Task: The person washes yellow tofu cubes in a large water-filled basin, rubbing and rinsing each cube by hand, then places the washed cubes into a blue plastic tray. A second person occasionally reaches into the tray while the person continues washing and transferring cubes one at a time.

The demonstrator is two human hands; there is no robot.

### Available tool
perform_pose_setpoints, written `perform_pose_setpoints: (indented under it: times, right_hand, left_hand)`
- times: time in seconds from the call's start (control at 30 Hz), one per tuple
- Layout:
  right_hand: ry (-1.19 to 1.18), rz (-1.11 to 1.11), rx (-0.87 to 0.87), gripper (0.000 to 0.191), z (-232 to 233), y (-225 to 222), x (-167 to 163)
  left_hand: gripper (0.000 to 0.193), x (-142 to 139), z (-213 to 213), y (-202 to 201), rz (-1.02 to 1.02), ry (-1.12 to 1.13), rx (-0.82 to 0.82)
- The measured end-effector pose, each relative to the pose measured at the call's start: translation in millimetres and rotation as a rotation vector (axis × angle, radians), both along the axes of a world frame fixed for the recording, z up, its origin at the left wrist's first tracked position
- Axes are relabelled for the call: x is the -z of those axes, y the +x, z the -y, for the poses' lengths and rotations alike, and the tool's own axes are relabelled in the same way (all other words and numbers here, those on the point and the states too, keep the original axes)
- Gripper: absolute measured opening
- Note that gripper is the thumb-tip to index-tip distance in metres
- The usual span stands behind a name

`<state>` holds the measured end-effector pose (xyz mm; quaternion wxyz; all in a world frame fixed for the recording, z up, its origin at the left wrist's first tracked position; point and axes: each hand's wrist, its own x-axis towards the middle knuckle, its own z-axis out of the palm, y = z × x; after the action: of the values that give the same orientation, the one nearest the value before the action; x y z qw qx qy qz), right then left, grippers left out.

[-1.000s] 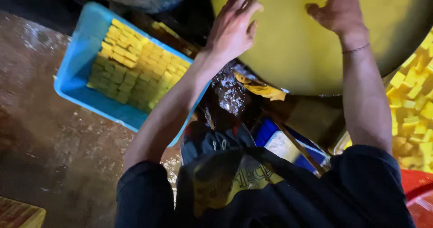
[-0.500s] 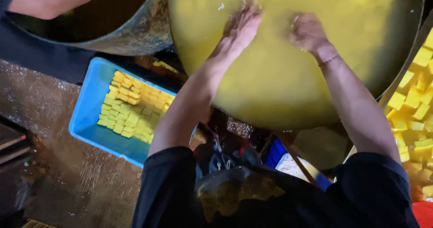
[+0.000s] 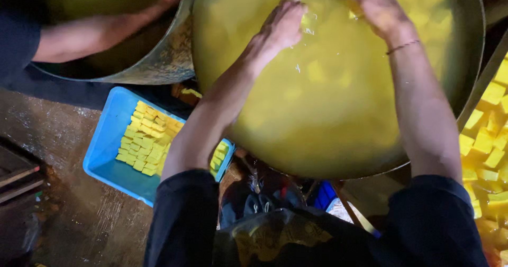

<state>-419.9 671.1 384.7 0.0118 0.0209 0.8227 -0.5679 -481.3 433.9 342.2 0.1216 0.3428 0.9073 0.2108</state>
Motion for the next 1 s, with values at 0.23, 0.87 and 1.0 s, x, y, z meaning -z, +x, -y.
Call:
perform_pose_setpoints:
  times: [0.23,0.87,1.0]
  right_hand:
    - [1.060,-0.494,-0.206,0.009,33,-53,48]
    - [-0.368,0.157,-0.131,0.020,27,22,-41]
    - [-0.134,0.107,-0.126,0.021,43,25,-44]
  left_hand:
    - [0.024,26,-28,-52,-0.341,-0.086,0.196]
    - [0.030,52,-23,-4,1.232,1.536,-0.473]
    - [0.028,55,-43,14,1.208,1.679,-0.587]
